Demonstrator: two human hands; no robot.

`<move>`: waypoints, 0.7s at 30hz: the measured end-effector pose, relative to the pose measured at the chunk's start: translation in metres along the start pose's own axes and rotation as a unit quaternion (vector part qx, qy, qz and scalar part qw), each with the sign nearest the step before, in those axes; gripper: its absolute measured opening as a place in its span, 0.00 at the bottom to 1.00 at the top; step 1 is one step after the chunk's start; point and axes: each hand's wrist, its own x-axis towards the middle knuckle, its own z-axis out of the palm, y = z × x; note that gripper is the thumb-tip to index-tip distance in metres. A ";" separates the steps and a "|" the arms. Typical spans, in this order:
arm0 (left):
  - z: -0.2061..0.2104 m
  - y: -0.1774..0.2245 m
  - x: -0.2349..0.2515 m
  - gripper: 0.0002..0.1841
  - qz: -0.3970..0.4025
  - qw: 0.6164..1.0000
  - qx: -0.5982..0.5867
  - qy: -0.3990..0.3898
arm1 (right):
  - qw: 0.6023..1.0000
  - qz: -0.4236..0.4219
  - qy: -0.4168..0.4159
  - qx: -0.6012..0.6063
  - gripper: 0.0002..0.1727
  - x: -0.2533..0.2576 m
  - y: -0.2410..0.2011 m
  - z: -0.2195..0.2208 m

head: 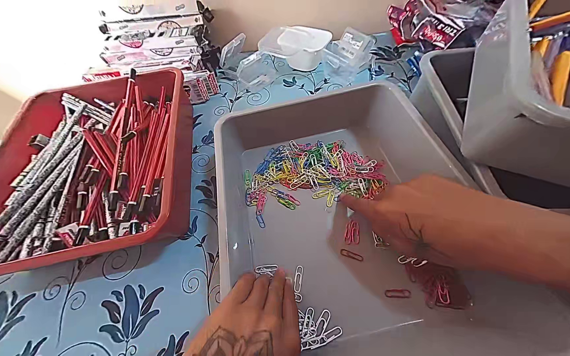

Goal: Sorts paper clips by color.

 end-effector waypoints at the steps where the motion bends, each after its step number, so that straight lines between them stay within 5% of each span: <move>1: -0.003 0.000 -0.002 0.13 0.002 1.000 0.004 -0.002 | 1.000 -0.004 0.008 0.006 0.20 0.002 0.001 0.001; 7: 0.010 -0.006 0.021 0.17 0.015 0.991 0.002 0.134 | 0.995 -0.052 0.078 0.044 0.21 0.002 0.006 0.012; 15: -0.007 -0.012 0.015 0.09 0.126 0.977 -0.171 -0.011 | 0.990 -0.063 0.123 0.035 0.18 -0.006 0.013 0.010; 19: 0.016 -0.013 0.024 0.11 0.030 0.989 -0.047 0.141 | 0.988 -0.060 0.139 0.030 0.19 -0.001 0.012 0.010; 21: 0.026 -0.014 0.028 0.12 -0.005 0.988 0.024 0.151 | 0.990 -0.050 0.128 0.038 0.18 0.005 0.012 0.006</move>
